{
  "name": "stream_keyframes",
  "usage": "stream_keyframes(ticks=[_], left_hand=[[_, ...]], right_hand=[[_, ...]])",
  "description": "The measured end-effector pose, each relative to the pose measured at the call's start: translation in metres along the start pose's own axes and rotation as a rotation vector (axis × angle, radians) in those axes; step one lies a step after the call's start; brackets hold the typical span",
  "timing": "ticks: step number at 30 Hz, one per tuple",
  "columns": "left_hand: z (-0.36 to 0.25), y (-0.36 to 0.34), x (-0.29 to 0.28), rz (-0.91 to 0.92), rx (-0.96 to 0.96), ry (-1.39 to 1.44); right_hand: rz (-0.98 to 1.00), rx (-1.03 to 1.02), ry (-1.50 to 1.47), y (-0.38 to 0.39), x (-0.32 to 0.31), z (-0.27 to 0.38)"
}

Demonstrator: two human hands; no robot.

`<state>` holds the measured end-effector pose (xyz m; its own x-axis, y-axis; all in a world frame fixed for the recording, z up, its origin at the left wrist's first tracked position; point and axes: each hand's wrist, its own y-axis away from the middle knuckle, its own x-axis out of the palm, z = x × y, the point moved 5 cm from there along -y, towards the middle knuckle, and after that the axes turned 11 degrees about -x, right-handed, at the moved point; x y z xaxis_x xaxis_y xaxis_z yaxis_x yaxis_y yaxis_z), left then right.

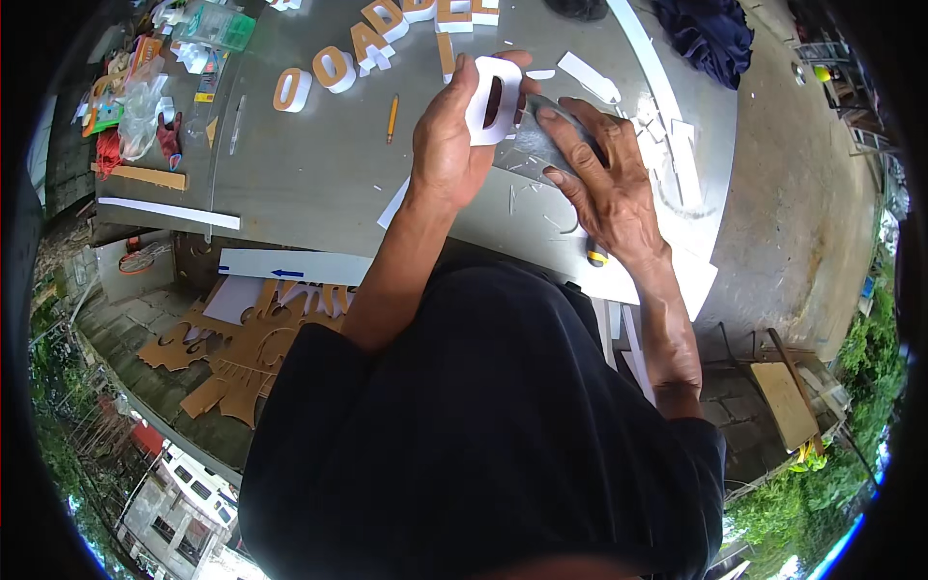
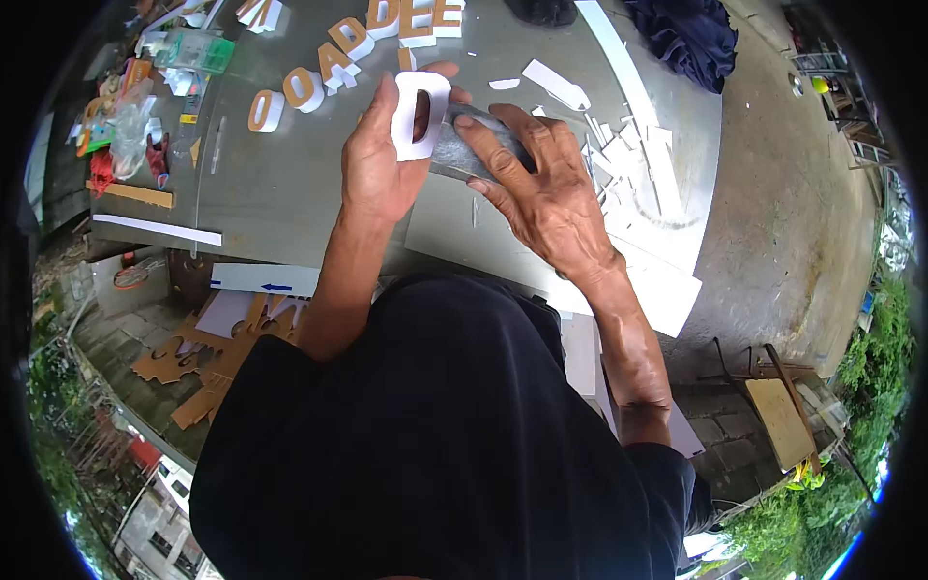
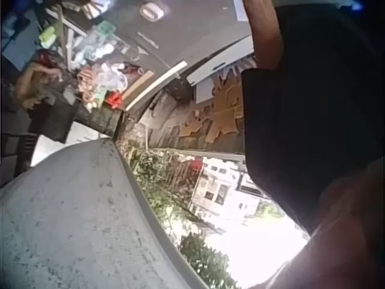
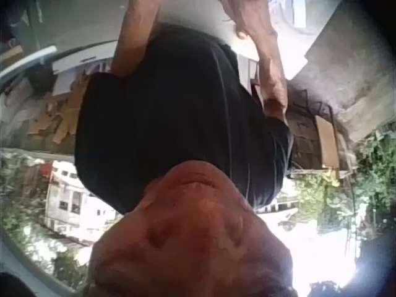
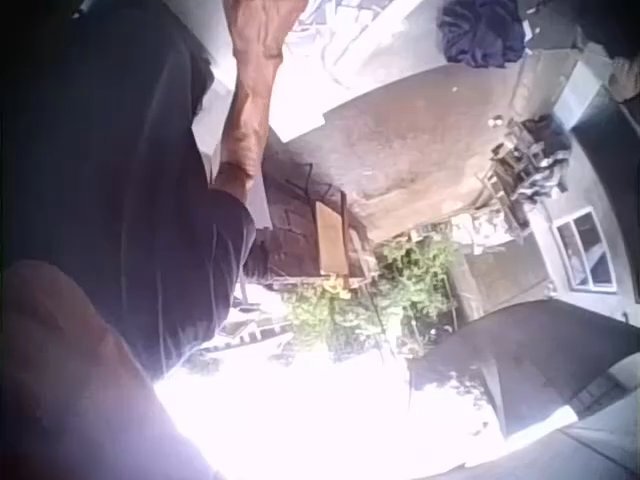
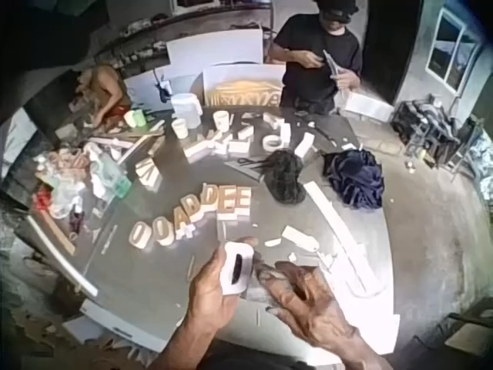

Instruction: The recorder uses sandpaper and hands to refine the edges of cut-out foam or PVC letters for a sign.

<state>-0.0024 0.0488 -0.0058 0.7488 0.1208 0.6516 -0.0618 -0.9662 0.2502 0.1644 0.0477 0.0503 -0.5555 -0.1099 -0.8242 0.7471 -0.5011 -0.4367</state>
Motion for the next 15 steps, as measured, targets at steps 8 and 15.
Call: stream_keyframes(ticks=[8, 15], left_hand=[[0.009, 0.003, 0.019, -0.008, -0.090, 0.077], [0.007, 0.004, 0.015, -0.004, -0.131, -0.027]], right_hand=[[0.173, -0.304, 0.416, -0.012, -0.004, -0.003], [0.234, -0.385, 0.486, -0.002, -0.004, -0.010]])
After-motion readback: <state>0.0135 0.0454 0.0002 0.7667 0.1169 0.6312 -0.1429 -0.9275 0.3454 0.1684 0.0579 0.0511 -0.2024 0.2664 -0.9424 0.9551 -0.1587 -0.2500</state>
